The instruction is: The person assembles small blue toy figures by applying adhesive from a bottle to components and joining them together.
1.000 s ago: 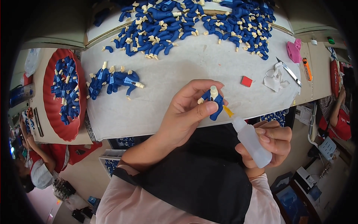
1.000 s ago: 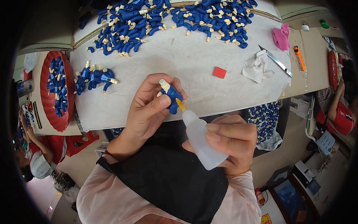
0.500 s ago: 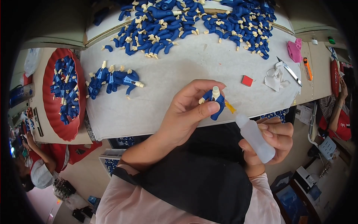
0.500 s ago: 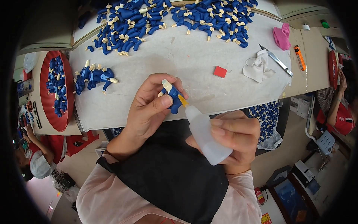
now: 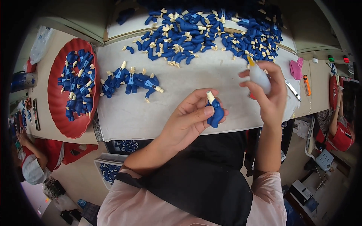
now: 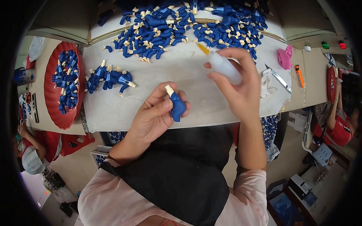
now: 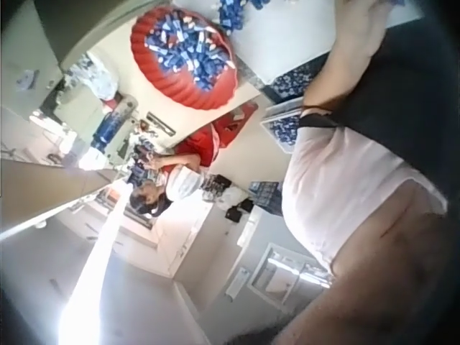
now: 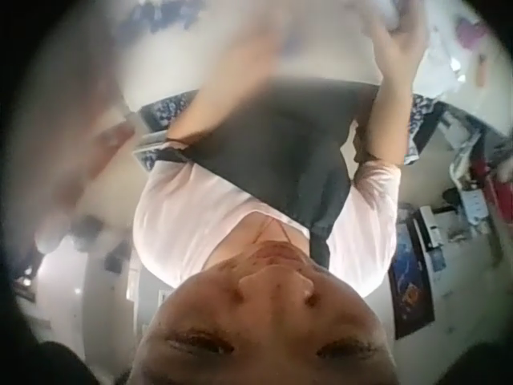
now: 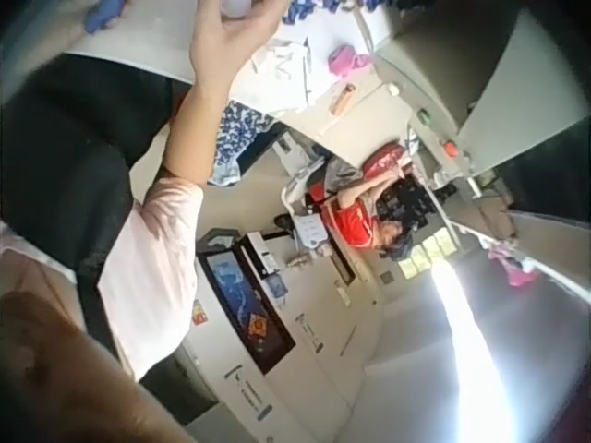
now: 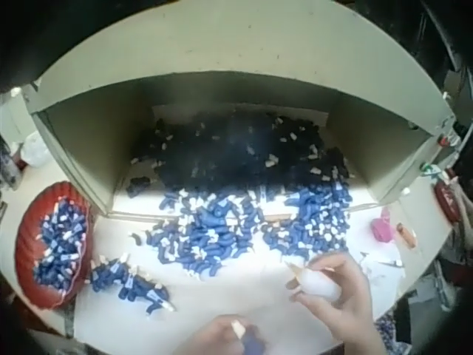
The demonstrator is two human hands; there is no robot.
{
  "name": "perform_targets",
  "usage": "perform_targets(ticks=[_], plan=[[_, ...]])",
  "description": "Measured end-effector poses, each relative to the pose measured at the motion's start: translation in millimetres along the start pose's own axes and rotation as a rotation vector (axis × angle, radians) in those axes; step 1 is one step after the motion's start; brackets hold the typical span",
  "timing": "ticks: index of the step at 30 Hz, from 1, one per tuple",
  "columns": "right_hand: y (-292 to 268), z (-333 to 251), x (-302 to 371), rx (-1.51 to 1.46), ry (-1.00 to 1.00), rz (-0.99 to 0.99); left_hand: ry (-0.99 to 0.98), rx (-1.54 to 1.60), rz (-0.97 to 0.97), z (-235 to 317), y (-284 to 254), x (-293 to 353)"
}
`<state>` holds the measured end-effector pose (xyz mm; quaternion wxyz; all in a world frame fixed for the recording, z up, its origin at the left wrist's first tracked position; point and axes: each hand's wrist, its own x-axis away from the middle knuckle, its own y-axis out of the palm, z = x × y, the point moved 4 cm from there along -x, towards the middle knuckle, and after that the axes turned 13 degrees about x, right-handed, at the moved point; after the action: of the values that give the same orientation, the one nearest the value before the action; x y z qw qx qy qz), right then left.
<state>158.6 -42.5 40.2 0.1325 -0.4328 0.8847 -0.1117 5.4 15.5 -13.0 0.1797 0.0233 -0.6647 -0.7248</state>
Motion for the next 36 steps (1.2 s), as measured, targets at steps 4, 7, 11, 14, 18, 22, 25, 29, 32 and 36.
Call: perform_targets(ticks=[4,7,11,14,18,22,25,29,32,36], plan=[[24.6,18.2,-41.5,0.484,-0.254,-0.057,0.038,0.060,0.032,7.8,-1.1,6.9],[42.9,13.0,-57.4,0.774,-0.382,-0.090,0.082,0.051,0.027,15.7,-3.4,11.4],[48.5,18.6,-62.2,0.872,-0.320,-0.142,0.126,0.070,0.029,20.5,-8.1,15.4],[43.2,11.8,-54.7,0.814,-0.321,-0.093,0.127,0.066,0.040,20.2,-6.3,13.5],[30.2,-3.9,-23.3,0.519,-0.060,-0.122,0.149,0.053,0.055,19.5,-5.5,11.3],[16.9,-23.0,14.9,0.303,0.027,-0.082,0.103,0.020,0.029,11.8,-2.2,5.1],[14.8,-17.6,31.1,0.162,0.039,-0.048,0.088,-0.022,0.031,4.6,-0.4,0.8],[7.2,-19.5,47.6,0.111,0.095,0.044,0.076,-0.083,0.039,-4.4,3.6,-3.8],[-0.7,-17.8,55.7,0.133,0.104,0.102,0.050,-0.089,0.025,-10.3,5.8,-6.7],[-3.7,-17.6,58.9,0.206,0.004,0.151,0.040,-0.131,0.047,-14.9,6.9,-8.2]])
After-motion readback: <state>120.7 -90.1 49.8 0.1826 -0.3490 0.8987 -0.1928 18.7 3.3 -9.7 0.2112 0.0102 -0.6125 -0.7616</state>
